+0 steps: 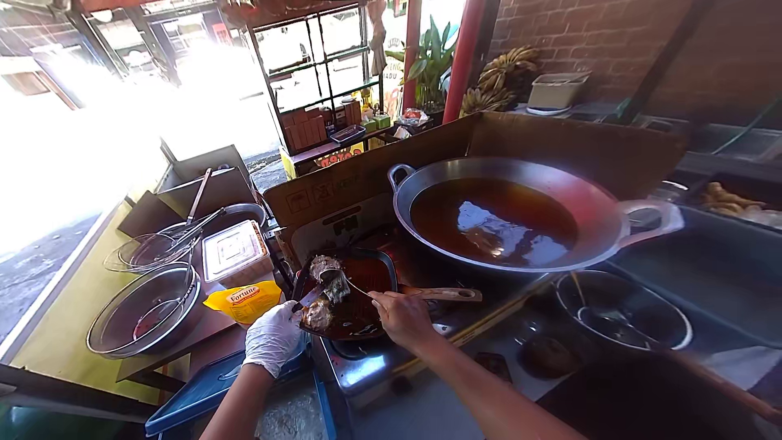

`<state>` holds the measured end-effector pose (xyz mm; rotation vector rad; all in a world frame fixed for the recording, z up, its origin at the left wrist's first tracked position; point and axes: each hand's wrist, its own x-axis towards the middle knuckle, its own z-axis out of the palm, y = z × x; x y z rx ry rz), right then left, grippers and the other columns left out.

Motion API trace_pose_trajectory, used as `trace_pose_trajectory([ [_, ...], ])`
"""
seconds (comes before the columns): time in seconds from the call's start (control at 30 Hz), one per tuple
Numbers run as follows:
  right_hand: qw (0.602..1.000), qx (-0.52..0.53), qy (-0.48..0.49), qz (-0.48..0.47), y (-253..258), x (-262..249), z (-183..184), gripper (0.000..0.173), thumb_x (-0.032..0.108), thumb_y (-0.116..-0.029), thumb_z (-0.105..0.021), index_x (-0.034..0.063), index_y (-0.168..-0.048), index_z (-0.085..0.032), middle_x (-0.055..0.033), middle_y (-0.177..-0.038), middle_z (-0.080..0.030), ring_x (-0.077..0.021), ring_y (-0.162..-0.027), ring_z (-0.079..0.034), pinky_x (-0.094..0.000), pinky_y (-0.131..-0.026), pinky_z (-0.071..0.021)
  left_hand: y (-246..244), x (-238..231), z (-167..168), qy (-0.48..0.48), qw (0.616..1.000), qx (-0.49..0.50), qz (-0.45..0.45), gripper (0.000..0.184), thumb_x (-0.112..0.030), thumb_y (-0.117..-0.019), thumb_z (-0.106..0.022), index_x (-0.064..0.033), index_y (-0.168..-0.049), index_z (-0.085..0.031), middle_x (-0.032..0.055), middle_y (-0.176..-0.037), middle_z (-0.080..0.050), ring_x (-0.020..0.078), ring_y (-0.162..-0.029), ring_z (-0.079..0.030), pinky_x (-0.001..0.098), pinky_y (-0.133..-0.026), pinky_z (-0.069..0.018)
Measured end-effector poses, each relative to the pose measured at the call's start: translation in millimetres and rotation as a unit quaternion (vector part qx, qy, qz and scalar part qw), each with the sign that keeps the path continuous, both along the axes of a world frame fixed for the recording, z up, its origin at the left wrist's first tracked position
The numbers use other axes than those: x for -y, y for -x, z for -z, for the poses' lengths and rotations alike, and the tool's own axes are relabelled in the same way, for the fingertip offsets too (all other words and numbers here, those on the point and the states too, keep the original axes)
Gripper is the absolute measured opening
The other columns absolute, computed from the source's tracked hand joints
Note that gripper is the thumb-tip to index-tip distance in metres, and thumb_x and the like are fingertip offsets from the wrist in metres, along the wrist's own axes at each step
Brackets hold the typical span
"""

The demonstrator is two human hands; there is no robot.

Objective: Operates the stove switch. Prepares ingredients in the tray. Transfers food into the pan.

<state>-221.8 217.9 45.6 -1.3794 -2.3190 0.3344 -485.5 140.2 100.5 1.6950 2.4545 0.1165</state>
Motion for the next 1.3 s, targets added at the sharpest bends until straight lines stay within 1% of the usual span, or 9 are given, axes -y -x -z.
trace_pose_trajectory([
  [0.17,0.999,0.014,0.03,-0.001,-1.0,0.3,-4.1,0.033,0.03,-0.1075,-0.047,0.0283,-0.131,-0.072,-0.0007,-0.097,-0.073,-0.0183,-0.091,-0.071,-0.042,-0.078,-0.0578,-4.7,0.7,-3.5,-0.034,0.999,-0.002,0.002,0.036,-0.042,-0.1056,-0.05,-0.0284,-0.134,-0.068,0.0027,-0.118,-0.074,0.0243,-0.111,-0.07,0.0521,-0.096,-0.0545],
  [0.37,0.999,-0.001,0.046,-0.008,-4.8,0.5,-8.0,0.036,0.031,-0.1086,-0.044,0.0286,-0.134,-0.07,-0.0002,-0.101,-0.074,-0.0182,-0.096,-0.071,-0.0431,-0.084,-0.0573,-0.8,-5.3,3.3,0.016,1.0,-0.013,0.02,0.037,-0.043,-0.1054,-0.049,-0.0307,-0.136,-0.066,0.0008,-0.124,-0.073,0.0228,-0.116,-0.069,0.0525,-0.099,-0.0535],
  [0.57,0.999,-0.039,0.03,0.01,-6.5,4.5,-0.9,0.034,0.03,-0.1078,-0.047,0.0278,-0.132,-0.072,0.0007,-0.101,-0.075,-0.0167,-0.095,-0.071,-0.0429,-0.083,-0.0579,0.9,1.0,-1.4,0.037,0.999,-0.022,0.019,0.037,-0.044,-0.1053,-0.048,-0.0315,-0.135,-0.067,0.0006,-0.123,-0.073,0.0229,-0.115,-0.069,0.0525,-0.098,-0.0535],
  [0.63,0.998,-0.052,0.028,0.012,-5.5,5.7,-0.9,0.034,0.03,-0.1077,-0.048,0.0269,-0.131,-0.072,0.0007,-0.103,-0.076,-0.0168,-0.096,-0.072,-0.0435,-0.085,-0.058,-0.4,4.2,-3.8,0.038,0.999,-0.018,0.01,0.037,-0.044,-0.1054,-0.048,-0.0314,-0.135,-0.066,0.0009,-0.122,-0.073,0.0235,-0.115,-0.069,0.0534,-0.098,-0.0535],
  [0.77,0.996,-0.037,0.079,0.02,-4.7,3.7,-9.5,0.035,0.033,-0.1088,-0.046,0.0268,-0.133,-0.071,0.0007,-0.112,-0.076,-0.0175,-0.105,-0.071,-0.0456,-0.093,-0.0564,-9.8,8.3,-13.4,0.03,0.999,-0.011,0.001,0.036,-0.044,-0.1057,-0.048,-0.0318,-0.134,-0.067,0.0014,-0.119,-0.074,0.0237,-0.113,-0.069,0.0535,-0.096,-0.054],
  [0.9,0.995,-0.06,0.077,0.016,-4.3,4.6,-19.0,0.035,0.032,-0.109,-0.047,0.0243,-0.133,-0.071,0.0001,-0.114,-0.076,-0.018,-0.107,-0.071,-0.0464,-0.093,-0.0568,-13.8,4.7,-14.8,0.032,0.999,-0.012,-0.011,0.034,-0.044,-0.1049,-0.05,-0.0305,-0.13,-0.069,0.0022,-0.116,-0.075,0.0247,-0.111,-0.07,0.0539,-0.093,-0.0546],
  [1.07,0.991,-0.134,0.022,0.024,-4.5,2.1,-15.8,0.033,0.03,-0.1087,-0.049,0.0209,-0.131,-0.073,-0.0012,-0.113,-0.077,-0.0178,-0.104,-0.073,-0.0461,-0.092,-0.0581,-6.4,6.1,-10.5,0.054,0.998,-0.011,-0.032,0.038,-0.044,-0.1048,-0.048,-0.0282,-0.134,-0.067,0.0031,-0.122,-0.073,0.0246,-0.116,-0.068,0.0543,-0.097,-0.0533],
  [1.2,0.991,-0.104,0.072,0.036,-6.6,0.3,-20.2,0.033,0.032,-0.1084,-0.049,0.0237,-0.129,-0.073,-0.0007,-0.109,-0.077,-0.0183,-0.103,-0.072,-0.0474,-0.091,-0.0574,-8.5,15.5,-24.8,0.068,0.995,-0.014,-0.07,0.038,-0.045,-0.1053,-0.047,-0.0263,-0.13,-0.069,0.0045,-0.12,-0.073,0.0263,-0.114,-0.069,0.0551,-0.094,-0.0541],
  [1.3,0.99,-0.09,0.102,0.035,-5.3,-0.9,-22.8,0.033,0.032,-0.1085,-0.049,0.0244,-0.13,-0.073,-0.0015,-0.108,-0.077,-0.0203,-0.101,-0.073,-0.0499,-0.09,-0.0574,-15.5,16.8,-29.3,0.095,0.991,-0.016,-0.089,0.037,-0.042,-0.105,-0.047,-0.0204,-0.124,-0.07,0.0079,-0.118,-0.073,0.0286,-0.112,-0.069,0.0558,-0.092,-0.0545],
])
